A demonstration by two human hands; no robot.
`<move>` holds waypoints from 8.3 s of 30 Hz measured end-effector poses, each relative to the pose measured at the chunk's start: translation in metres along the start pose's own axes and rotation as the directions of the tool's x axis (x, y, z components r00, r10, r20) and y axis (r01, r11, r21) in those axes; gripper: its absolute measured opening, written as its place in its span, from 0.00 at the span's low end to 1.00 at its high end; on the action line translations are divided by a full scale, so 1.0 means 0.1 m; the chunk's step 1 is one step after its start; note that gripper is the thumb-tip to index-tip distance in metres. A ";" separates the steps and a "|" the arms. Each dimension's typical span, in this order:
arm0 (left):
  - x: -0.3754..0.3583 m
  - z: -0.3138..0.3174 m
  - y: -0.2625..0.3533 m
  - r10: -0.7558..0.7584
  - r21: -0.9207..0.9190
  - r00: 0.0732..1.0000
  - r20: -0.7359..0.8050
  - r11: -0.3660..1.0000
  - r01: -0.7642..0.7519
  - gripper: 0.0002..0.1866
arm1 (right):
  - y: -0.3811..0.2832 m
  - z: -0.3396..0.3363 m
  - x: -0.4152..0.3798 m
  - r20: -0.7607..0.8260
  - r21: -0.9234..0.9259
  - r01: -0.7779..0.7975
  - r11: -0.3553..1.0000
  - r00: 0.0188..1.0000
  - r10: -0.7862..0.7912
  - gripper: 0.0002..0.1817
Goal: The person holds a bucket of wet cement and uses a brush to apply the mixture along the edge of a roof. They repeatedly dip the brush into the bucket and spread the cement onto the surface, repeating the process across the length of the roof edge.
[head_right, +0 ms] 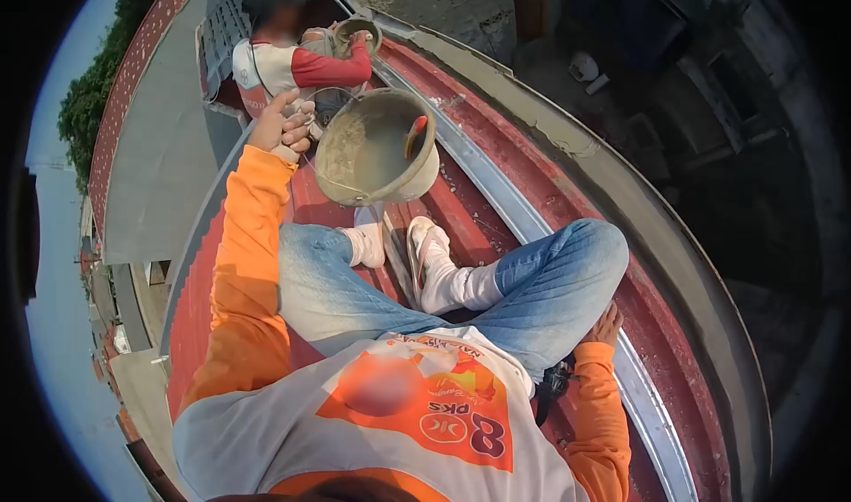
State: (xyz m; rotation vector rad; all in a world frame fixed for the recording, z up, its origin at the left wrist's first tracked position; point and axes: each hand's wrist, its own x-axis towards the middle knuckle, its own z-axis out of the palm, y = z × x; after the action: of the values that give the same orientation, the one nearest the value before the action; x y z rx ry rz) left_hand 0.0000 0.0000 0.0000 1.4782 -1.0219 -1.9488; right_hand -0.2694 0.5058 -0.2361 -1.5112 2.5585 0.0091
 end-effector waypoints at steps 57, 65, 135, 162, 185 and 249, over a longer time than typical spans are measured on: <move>-0.22 0.30 -0.84 -0.048 0.007 0.993 -0.109 0.999 0.049 0.17 | -0.01 0.18 0.05 -0.006 -0.147 0.057 0.988 0.998 -0.058 0.20; -0.25 0.33 -0.80 -0.046 0.001 0.990 -0.136 0.999 0.047 0.16 | 0.10 0.33 0.04 -0.061 -0.071 0.016 0.997 0.998 -0.020 0.18; -0.26 0.30 -0.77 -0.068 0.007 0.991 -0.118 0.998 0.069 0.16 | -0.03 0.10 0.06 -0.051 -0.018 -0.018 1.000 0.999 0.017 0.20; -0.24 0.28 -0.80 -0.050 -0.025 0.985 -0.167 0.999 0.047 0.15 | -0.04 0.07 0.09 0.107 -0.045 -0.040 0.998 0.993 0.045 0.21; -0.25 0.30 -0.78 -0.057 -0.014 0.984 -0.168 0.998 0.055 0.15 | 0.06 0.20 0.06 0.047 -0.080 -0.001 0.997 0.999 0.005 0.21; -0.27 0.28 -0.78 -0.054 0.037 0.990 -0.133 0.998 0.059 0.18 | 0.09 0.28 0.05 0.033 -0.094 0.001 0.996 0.999 0.002 0.19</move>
State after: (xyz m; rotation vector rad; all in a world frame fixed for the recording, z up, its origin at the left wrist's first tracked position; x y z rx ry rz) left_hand -0.0145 0.0746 -0.0420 1.6522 -0.9765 -1.8502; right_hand -0.2757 0.5084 -0.2647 -1.5290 2.5665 0.1553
